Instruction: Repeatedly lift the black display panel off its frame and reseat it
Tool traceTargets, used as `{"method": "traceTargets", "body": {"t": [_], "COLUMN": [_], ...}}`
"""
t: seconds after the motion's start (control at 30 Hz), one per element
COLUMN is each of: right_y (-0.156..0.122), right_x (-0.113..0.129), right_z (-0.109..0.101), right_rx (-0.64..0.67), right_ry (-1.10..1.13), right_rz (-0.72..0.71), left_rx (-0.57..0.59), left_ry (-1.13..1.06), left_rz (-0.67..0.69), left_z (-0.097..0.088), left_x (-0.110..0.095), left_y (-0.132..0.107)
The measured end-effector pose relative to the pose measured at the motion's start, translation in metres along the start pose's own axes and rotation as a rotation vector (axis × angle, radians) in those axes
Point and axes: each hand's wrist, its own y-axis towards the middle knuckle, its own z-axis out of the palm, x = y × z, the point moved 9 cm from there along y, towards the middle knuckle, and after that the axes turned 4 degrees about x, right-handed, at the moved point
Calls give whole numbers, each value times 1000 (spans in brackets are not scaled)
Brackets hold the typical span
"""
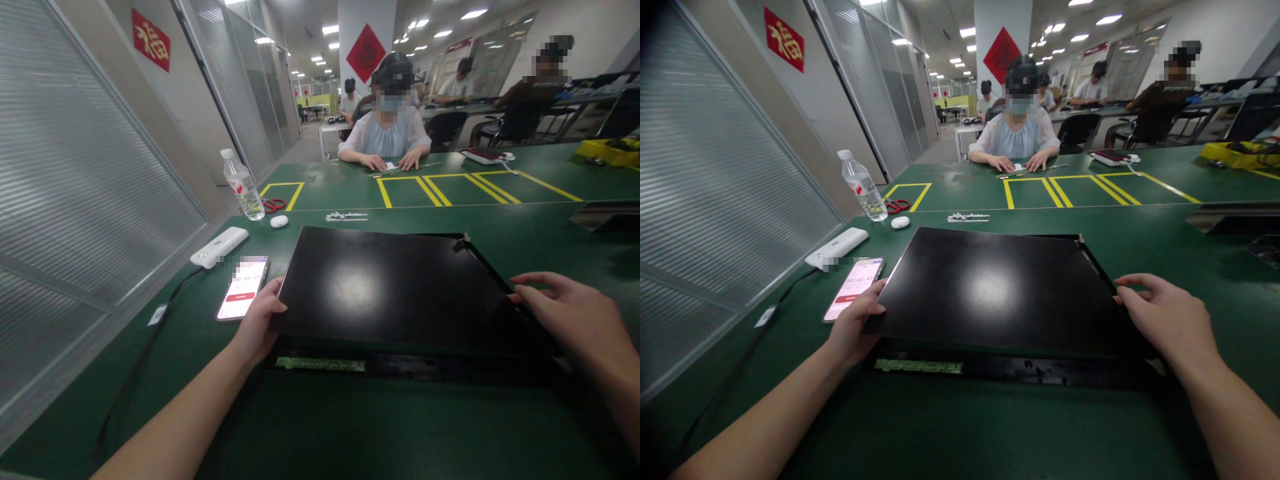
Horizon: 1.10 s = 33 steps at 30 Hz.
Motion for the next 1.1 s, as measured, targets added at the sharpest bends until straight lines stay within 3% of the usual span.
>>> {"method": "traceTargets", "body": {"t": [0.47,1.1], "right_y": [11,16], "right_x": [-11,-12], "right_z": [4,8], "right_rx": [15,33], "right_ry": [-98,-241], "right_rz": [-51,-75], "left_rx": [-148,-223], "left_ry": [-41,102], "left_rz": [-35,-46], "left_z": [-3,-11], "left_x": [1,5], "left_y": [2,4]}}
